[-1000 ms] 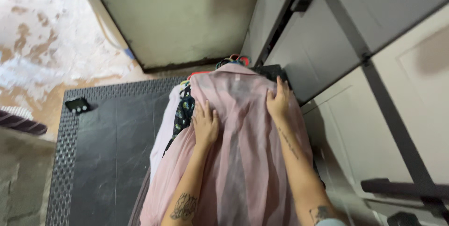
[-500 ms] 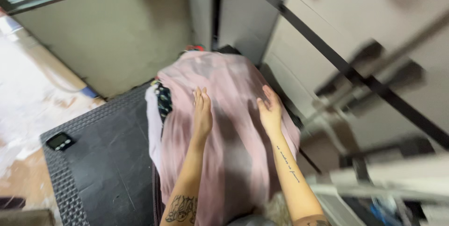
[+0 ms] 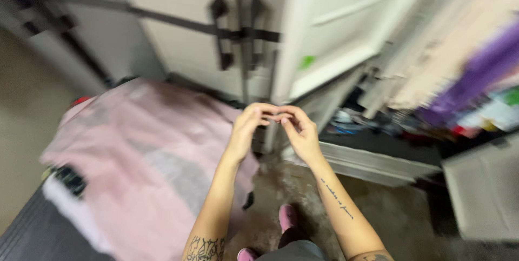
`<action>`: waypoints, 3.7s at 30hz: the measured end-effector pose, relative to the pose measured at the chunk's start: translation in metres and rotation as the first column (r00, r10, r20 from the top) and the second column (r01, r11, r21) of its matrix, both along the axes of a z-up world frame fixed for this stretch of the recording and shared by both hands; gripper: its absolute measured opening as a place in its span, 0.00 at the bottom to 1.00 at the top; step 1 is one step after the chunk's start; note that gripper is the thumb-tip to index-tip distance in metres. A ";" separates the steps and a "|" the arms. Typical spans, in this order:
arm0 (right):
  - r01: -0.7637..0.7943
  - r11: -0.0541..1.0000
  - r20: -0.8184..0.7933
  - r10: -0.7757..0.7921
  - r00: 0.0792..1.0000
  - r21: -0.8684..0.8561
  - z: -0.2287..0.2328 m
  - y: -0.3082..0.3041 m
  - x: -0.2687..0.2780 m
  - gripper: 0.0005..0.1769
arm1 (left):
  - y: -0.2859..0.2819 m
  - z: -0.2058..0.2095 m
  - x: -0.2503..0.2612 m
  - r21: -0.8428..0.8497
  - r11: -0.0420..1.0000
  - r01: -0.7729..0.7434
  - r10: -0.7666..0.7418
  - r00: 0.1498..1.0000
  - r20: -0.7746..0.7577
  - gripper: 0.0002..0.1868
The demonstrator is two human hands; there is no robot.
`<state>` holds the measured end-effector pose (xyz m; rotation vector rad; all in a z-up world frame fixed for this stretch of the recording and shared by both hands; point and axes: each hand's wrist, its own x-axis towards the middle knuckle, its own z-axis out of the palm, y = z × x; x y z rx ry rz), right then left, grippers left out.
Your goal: The person removes multiple garments from a closet, one at a time, and places them on a nearby surface. The items include various tops and dresses on hangers, which are set down in a pile.
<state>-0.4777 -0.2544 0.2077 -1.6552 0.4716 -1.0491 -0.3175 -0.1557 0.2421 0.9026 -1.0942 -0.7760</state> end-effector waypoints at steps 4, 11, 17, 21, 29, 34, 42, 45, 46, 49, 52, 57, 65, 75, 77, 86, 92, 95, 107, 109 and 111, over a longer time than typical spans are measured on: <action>0.169 0.984 0.035 -0.168 0.985 -0.052 0.030 -0.036 -0.079 0.16 | -0.062 0.026 -0.077 0.011 0.976 0.217 -0.216 0.970 0.115 0.27; 0.401 0.892 0.015 -0.408 0.913 -0.210 0.088 -0.126 -0.218 0.14 | -0.193 0.066 -0.193 -0.010 0.941 0.338 -0.337 0.940 0.060 0.28; 0.502 0.753 -0.048 -0.573 0.818 -0.426 0.164 -0.193 -0.309 0.13 | -0.298 0.124 -0.282 -0.153 0.950 0.273 -0.243 0.951 0.192 0.27; 0.480 0.682 -0.056 -0.605 0.794 -0.551 0.226 -0.229 -0.334 0.14 | -0.347 0.180 -0.313 -0.289 0.948 0.132 -0.040 0.952 0.305 0.24; 0.467 0.474 0.107 -0.608 0.787 -0.746 0.328 -0.297 -0.333 0.15 | -0.451 0.298 -0.343 -0.476 0.876 -0.076 0.240 0.925 0.295 0.18; 0.492 0.251 0.210 -0.680 0.702 -0.834 0.370 -0.338 -0.318 0.15 | -0.519 0.352 -0.350 -0.564 0.804 -0.189 0.386 0.887 0.252 0.16; 0.442 -0.199 0.433 -0.730 0.529 -0.875 0.429 -0.418 -0.290 0.15 | -0.619 0.410 -0.361 -0.313 0.903 -0.294 0.379 0.888 0.259 0.33; 0.431 -0.256 0.440 -0.800 0.407 -0.865 0.430 -0.436 -0.281 0.14 | -0.646 0.415 -0.358 -0.286 0.913 -0.292 0.366 0.895 0.254 0.40; 0.428 -0.264 0.432 -0.826 0.362 -0.864 0.428 -0.439 -0.280 0.14 | -0.653 0.416 -0.356 -0.283 0.914 -0.292 0.364 0.897 0.251 0.42; 0.365 -0.381 0.501 -0.801 0.329 -0.849 0.423 -0.448 -0.275 0.18 | -0.667 0.418 -0.338 -0.162 0.962 -0.219 0.268 0.872 0.411 0.45; 0.384 -0.411 0.526 -0.808 0.266 -0.827 0.420 -0.455 -0.266 0.21 | -0.673 0.426 -0.324 -0.139 0.964 -0.226 0.265 0.810 0.523 0.37; 0.409 -0.422 0.530 -0.825 0.198 -0.809 0.414 -0.468 -0.258 0.21 | -0.673 0.437 -0.308 -0.325 0.883 -0.339 0.431 0.859 0.276 0.34; 0.373 -0.418 0.522 -0.818 0.242 -0.828 0.406 -0.473 -0.274 0.25 | -0.648 0.430 -0.270 -0.475 0.806 -0.353 0.507 0.827 0.245 0.25; 0.403 -0.061 0.256 -0.855 0.451 -0.913 0.347 -0.424 -0.260 0.41 | -0.522 0.285 -0.237 -0.504 0.788 -0.355 0.562 0.749 0.351 0.09; 0.395 0.035 0.195 -0.827 0.527 -0.918 0.319 -0.408 -0.252 0.41 | -0.491 0.250 -0.228 -0.509 0.792 -0.337 0.556 0.743 0.374 0.07; 0.267 0.421 -0.022 -0.568 0.823 -0.867 0.215 -0.345 -0.230 0.38 | -0.289 0.130 -0.192 -0.269 0.934 -0.233 0.350 0.744 0.569 0.11; -0.135 0.654 -0.373 -0.240 0.896 -0.745 0.187 -0.280 -0.191 0.15 | -0.130 0.077 -0.112 0.001 0.988 -0.153 0.131 0.846 0.516 0.16; -0.336 0.717 -0.524 -0.047 0.851 -0.611 0.181 -0.230 -0.145 0.11 | -0.054 0.056 -0.077 0.116 0.986 -0.118 0.072 0.937 0.343 0.17; -0.574 0.679 -0.448 0.381 0.808 -0.458 0.185 0.016 0.063 0.10 | 0.228 0.050 0.042 0.275 0.855 -0.440 0.441 0.895 0.063 0.14; -0.606 0.716 -0.504 0.404 0.764 -0.345 0.182 0.047 0.104 0.12 | 0.258 0.047 0.069 0.254 0.817 -0.518 0.516 0.853 0.082 0.13; -0.569 0.637 -0.455 0.357 0.816 -0.520 0.172 0.068 0.140 0.18 | 0.291 0.041 0.099 0.246 0.759 -0.603 0.589 0.797 0.136 0.12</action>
